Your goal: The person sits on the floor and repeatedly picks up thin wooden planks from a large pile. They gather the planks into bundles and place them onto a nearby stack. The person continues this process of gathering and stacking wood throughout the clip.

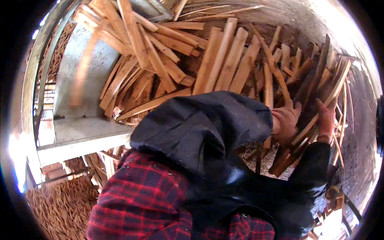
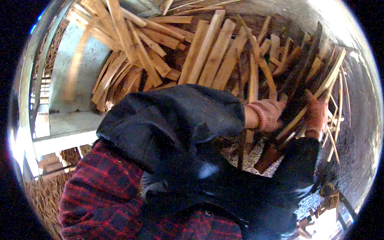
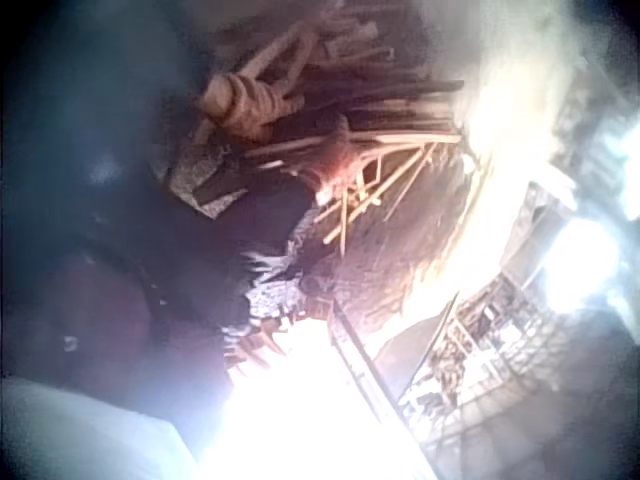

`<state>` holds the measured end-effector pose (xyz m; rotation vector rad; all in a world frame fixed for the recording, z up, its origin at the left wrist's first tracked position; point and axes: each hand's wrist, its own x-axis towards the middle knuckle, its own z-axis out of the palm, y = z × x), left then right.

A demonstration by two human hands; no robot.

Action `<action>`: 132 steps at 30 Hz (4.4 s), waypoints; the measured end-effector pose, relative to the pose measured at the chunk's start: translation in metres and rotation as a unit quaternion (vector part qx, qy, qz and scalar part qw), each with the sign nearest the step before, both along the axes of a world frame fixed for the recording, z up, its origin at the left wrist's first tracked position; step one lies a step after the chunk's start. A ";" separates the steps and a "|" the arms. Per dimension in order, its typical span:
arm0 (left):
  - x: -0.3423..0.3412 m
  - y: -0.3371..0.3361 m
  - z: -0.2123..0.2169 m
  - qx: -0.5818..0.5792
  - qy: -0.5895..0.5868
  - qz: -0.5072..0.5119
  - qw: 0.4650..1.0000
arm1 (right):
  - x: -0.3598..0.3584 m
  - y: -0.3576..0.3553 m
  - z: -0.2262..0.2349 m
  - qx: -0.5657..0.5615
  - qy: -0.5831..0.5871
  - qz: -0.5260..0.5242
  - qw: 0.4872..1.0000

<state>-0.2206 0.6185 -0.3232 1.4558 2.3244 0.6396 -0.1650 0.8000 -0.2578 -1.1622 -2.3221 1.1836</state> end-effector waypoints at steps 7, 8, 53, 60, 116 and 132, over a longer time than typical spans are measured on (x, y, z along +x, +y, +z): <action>-0.092 -0.109 0.102 -0.157 -0.284 0.046 0.945 | 0.038 0.098 -0.071 -0.057 0.009 0.143 0.988; -0.099 -0.140 0.096 -0.138 -0.203 0.075 0.967 | 0.026 0.066 -0.051 -0.150 0.011 0.036 0.988; -0.210 -0.376 -0.006 0.021 -0.245 0.691 0.680 | -0.058 -0.047 -0.040 0.314 -0.286 0.143 0.894; -0.015 -0.399 0.042 -0.056 -0.214 0.614 0.757 | -0.065 -0.057 -0.033 0.320 -0.305 0.141 0.886; -0.389 -0.429 0.087 0.047 0.040 0.680 0.730 | -0.017 -0.050 -0.009 0.280 -0.274 0.023 0.920; -0.274 -0.423 0.031 0.297 -0.398 0.498 0.711 | -0.039 -0.069 -0.012 0.251 -0.198 0.019 0.947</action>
